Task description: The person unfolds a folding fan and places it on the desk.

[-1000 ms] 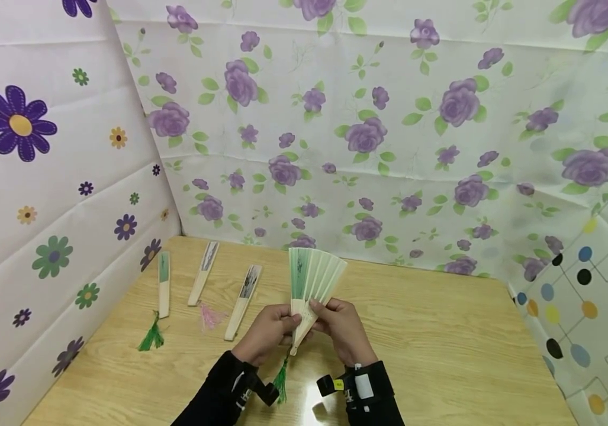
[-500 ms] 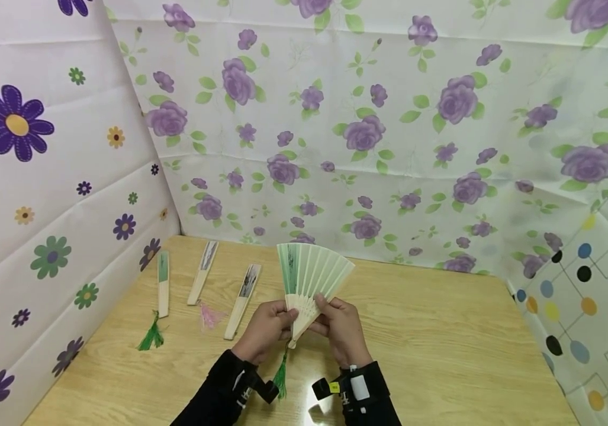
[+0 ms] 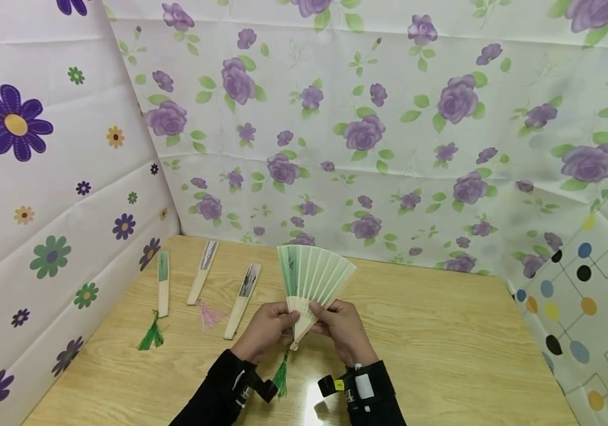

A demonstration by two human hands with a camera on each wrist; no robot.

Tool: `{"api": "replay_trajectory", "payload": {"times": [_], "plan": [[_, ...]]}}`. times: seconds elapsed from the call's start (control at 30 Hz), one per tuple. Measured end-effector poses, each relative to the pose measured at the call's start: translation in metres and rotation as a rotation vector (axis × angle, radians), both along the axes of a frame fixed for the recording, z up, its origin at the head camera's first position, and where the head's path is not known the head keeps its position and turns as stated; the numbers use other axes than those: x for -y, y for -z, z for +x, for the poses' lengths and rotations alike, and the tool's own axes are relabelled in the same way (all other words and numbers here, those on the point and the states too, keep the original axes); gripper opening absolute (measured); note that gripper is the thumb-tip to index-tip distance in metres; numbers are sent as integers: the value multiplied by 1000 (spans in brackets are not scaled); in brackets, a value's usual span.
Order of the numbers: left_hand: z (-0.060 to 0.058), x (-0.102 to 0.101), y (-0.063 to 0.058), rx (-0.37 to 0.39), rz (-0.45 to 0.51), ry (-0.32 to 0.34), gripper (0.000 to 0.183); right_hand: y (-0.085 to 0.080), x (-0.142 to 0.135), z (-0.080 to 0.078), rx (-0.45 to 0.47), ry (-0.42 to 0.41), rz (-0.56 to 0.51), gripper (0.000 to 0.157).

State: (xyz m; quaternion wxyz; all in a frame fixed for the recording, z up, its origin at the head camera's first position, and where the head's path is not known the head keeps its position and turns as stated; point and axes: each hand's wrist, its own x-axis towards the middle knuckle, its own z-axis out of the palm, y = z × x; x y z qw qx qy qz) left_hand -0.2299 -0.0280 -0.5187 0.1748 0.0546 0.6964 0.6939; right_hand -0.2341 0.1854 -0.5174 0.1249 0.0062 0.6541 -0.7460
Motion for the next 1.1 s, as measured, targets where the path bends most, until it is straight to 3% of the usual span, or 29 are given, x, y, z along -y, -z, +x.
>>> {"api": "replay_trajectory", "payload": {"times": [0.13,0.4,0.53,0.77,0.93,1.1], "plan": [[-2,1,1,34,54,15,27,0,2,1,8,37,6,34],[-5,4,2,57,66,-34,27,1,9,4,39,158,-68,30],[-4,5,1,58,54,-26,27,1,8,3,24,132,-48,29],[-1,4,2,51,35,-1,27,3,-2,2,45,-4,-40,32],[-3,3,3,44,20,-15,25,8,1,4,50,82,-94,34],[-5,0,0,32,24,-75,24,12,5,3,39,160,-166,36]]}}
